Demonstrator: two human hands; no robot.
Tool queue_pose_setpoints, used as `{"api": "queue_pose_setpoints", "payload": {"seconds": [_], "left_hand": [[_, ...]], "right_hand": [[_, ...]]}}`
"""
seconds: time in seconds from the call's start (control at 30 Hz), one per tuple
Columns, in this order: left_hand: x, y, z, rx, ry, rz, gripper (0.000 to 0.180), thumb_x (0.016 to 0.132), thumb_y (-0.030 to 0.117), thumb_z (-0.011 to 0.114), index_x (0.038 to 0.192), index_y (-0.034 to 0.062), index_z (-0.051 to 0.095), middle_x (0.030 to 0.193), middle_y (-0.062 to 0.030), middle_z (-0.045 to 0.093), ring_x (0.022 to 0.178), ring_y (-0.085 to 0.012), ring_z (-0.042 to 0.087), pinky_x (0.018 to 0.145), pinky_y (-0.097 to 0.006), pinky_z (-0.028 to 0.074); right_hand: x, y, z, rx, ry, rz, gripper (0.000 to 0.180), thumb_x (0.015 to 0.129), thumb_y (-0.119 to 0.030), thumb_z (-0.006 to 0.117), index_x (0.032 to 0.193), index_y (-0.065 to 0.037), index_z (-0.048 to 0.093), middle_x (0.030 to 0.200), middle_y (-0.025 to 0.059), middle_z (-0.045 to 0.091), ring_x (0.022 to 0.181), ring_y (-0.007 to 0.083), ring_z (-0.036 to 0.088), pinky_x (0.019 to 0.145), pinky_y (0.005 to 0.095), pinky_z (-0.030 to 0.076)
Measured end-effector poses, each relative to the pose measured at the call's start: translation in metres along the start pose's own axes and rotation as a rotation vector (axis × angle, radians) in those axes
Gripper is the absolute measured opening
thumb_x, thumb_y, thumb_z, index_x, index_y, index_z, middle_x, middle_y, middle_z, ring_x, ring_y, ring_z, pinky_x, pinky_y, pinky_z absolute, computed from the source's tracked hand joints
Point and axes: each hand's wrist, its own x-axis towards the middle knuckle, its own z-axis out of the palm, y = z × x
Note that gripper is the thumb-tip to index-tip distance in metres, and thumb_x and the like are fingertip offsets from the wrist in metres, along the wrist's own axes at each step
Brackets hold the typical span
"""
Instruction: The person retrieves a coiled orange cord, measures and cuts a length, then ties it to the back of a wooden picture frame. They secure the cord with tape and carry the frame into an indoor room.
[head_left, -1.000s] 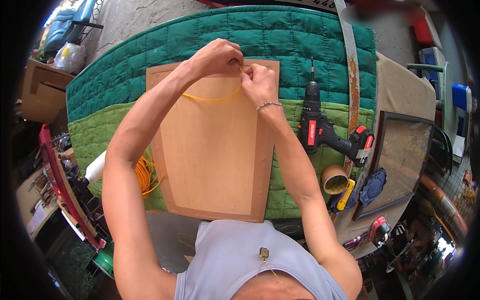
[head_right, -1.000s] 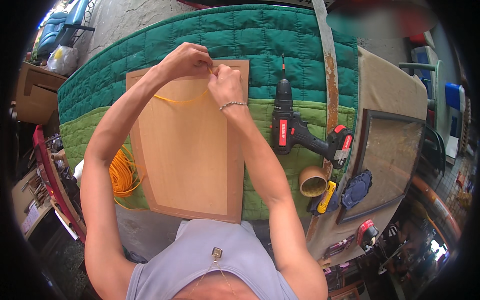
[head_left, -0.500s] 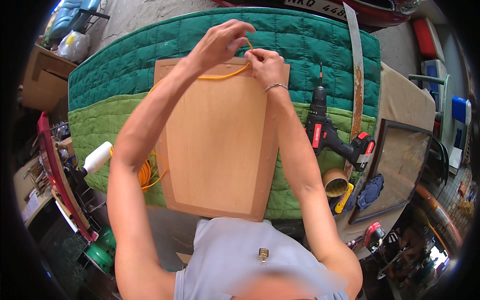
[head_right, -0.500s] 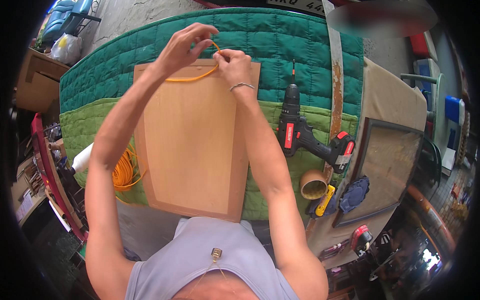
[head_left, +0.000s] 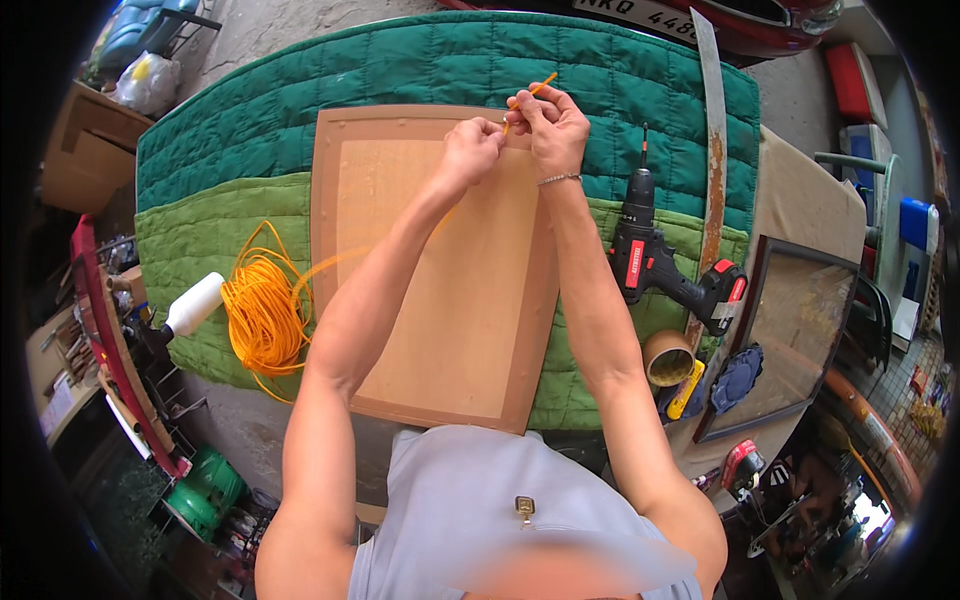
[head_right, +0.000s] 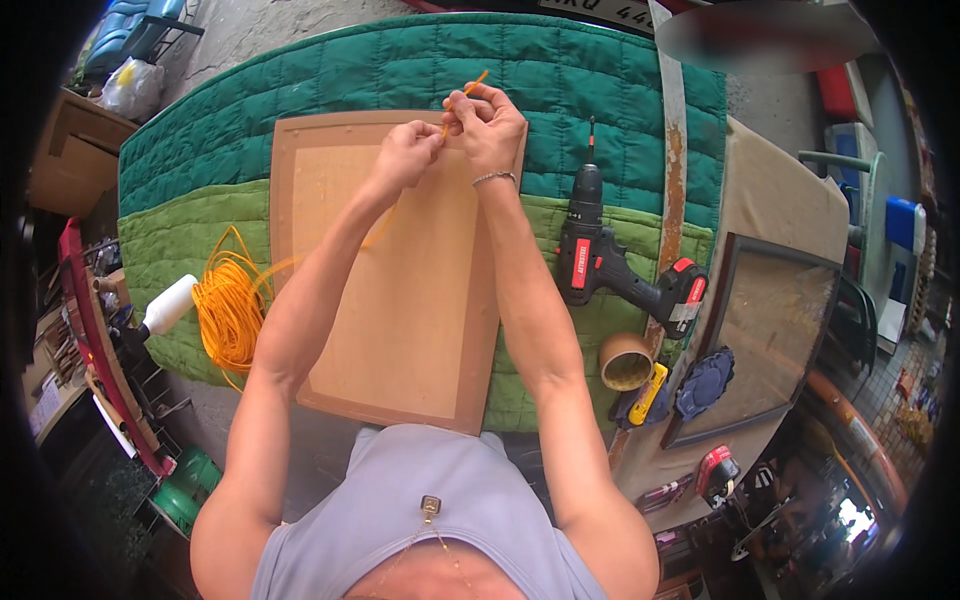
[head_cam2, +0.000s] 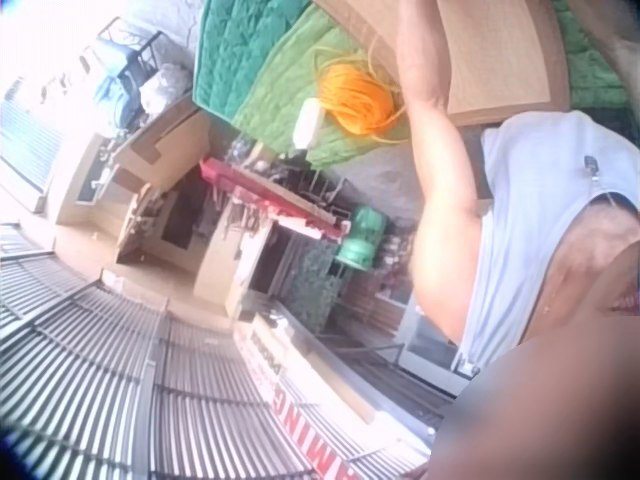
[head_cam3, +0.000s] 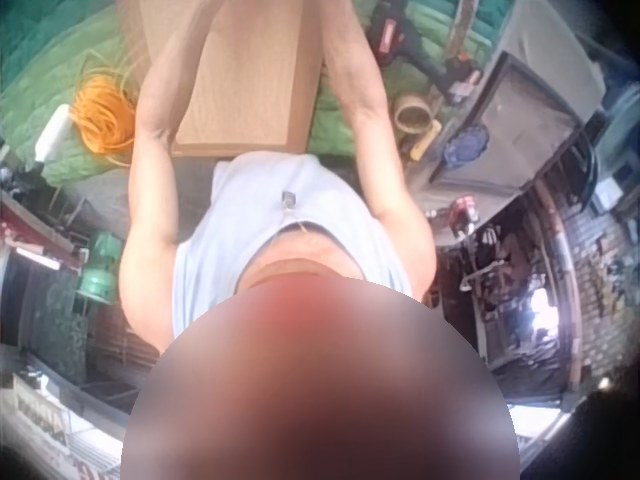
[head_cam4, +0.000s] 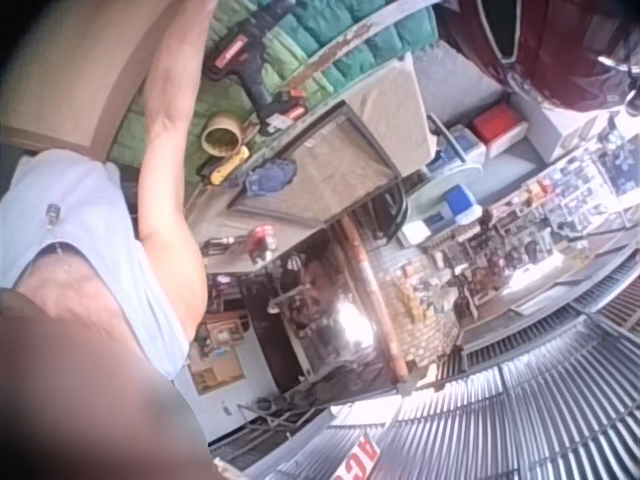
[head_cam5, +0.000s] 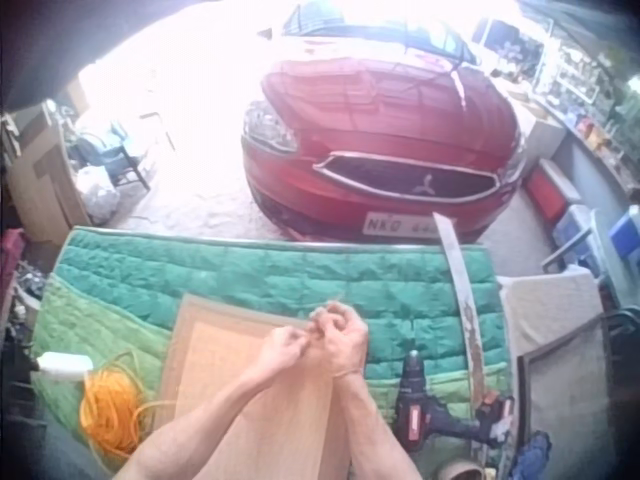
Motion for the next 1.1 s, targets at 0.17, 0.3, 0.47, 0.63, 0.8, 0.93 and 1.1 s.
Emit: {"api": "queue_pose_setpoints", "payload": {"seconds": [0.17, 0.3, 0.47, 0.63, 0.8, 0.93, 1.1], "left_hand": [[0.01, 0.026, -0.026, -0.288, -0.237, -0.354, 0.026, 0.091, 0.034, 0.057, 0.093, 0.0079, 0.062, 0.053, 0.0082, 0.037, 0.045, -0.0022, 0.027, 0.04, -0.023, 0.017], [0.021, 0.032, -0.027, -0.1, -0.262, -0.204, 0.032, 0.082, 0.037, 0.069, 0.082, 0.0053, 0.069, 0.054, 0.0025, 0.045, 0.047, -0.006, 0.034, 0.042, -0.023, 0.022], [0.026, 0.028, -0.031, 0.054, -0.232, -0.064, 0.03, 0.084, 0.033, 0.068, 0.079, 0.0035, 0.068, 0.06, 0.0026, 0.054, 0.049, -0.0032, 0.039, 0.042, -0.023, 0.027], [0.027, 0.009, -0.034, -0.099, -0.265, 0.081, 0.024, 0.089, 0.026, 0.064, 0.082, 0.0028, 0.067, 0.065, 0.0023, 0.059, 0.051, -0.0029, 0.043, 0.043, -0.022, 0.033], [0.034, -0.003, -0.033, -0.095, -0.249, 0.197, 0.027, 0.09, 0.029, 0.063, 0.083, 0.0023, 0.066, 0.066, 0.0033, 0.059, 0.056, -0.0036, 0.045, 0.049, -0.023, 0.038], [0.035, -0.006, -0.034, -0.034, -0.221, 0.153, 0.026, 0.09, 0.029, 0.064, 0.083, 0.0031, 0.066, 0.069, 0.0026, 0.06, 0.062, -0.0045, 0.047, 0.054, -0.024, 0.04], [0.034, -0.009, -0.03, -0.076, -0.198, 0.228, 0.026, 0.089, 0.029, 0.065, 0.084, 0.0036, 0.066, 0.071, 0.0016, 0.061, 0.064, -0.0047, 0.048, 0.057, -0.024, 0.041]], "right_hand": [[-0.016, -0.011, 0.001, -0.04, 0.007, 0.083, 0.022, 0.09, -0.018, 0.064, 0.081, 0.002, 0.066, 0.077, 0.0071, 0.067, 0.061, 0.0069, 0.058, 0.052, 0.0191, 0.044], [-0.033, -0.007, -0.003, -0.342, 0.039, 0.125, 0.025, 0.092, -0.02, 0.062, 0.078, 0.001, 0.067, 0.069, 0.0029, 0.064, 0.058, 0.0054, 0.055, 0.052, 0.0196, 0.043], [-0.031, -0.003, -0.011, -0.861, 0.008, 0.055, 0.03, 0.089, -0.024, 0.062, 0.075, 0.002, 0.066, 0.062, 0.007, 0.064, 0.053, 0.0108, 0.059, 0.052, 0.0276, 0.047], [-0.01, -0.01, -0.007, -1.027, -0.247, 0.144, 0.026, 0.085, -0.021, 0.062, 0.078, 0.004, 0.068, 0.074, 0.0258, 0.063, 0.074, 0.0404, 0.062, 0.068, 0.0454, 0.048], [0.0, -0.02, 0.003, -1.055, -0.263, 0.274, 0.023, 0.085, -0.019, 0.063, 0.08, 0.003, 0.069, 0.072, 0.0212, 0.066, 0.073, 0.0328, 0.066, 0.067, 0.0401, 0.052], [-0.009, -0.016, 0.007, -0.77, -0.068, 0.32, 0.02, 0.084, -0.015, 0.064, 0.081, 0.004, 0.069, 0.071, 0.019, 0.067, 0.071, 0.0276, 0.068, 0.065, 0.0361, 0.052], [-0.021, 0.0, 0.008, -0.774, -0.034, 0.136, 0.015, 0.08, -0.011, 0.066, 0.078, 0.004, 0.067, 0.072, 0.0206, 0.067, 0.072, 0.0299, 0.068, 0.067, 0.0359, 0.053]]}}
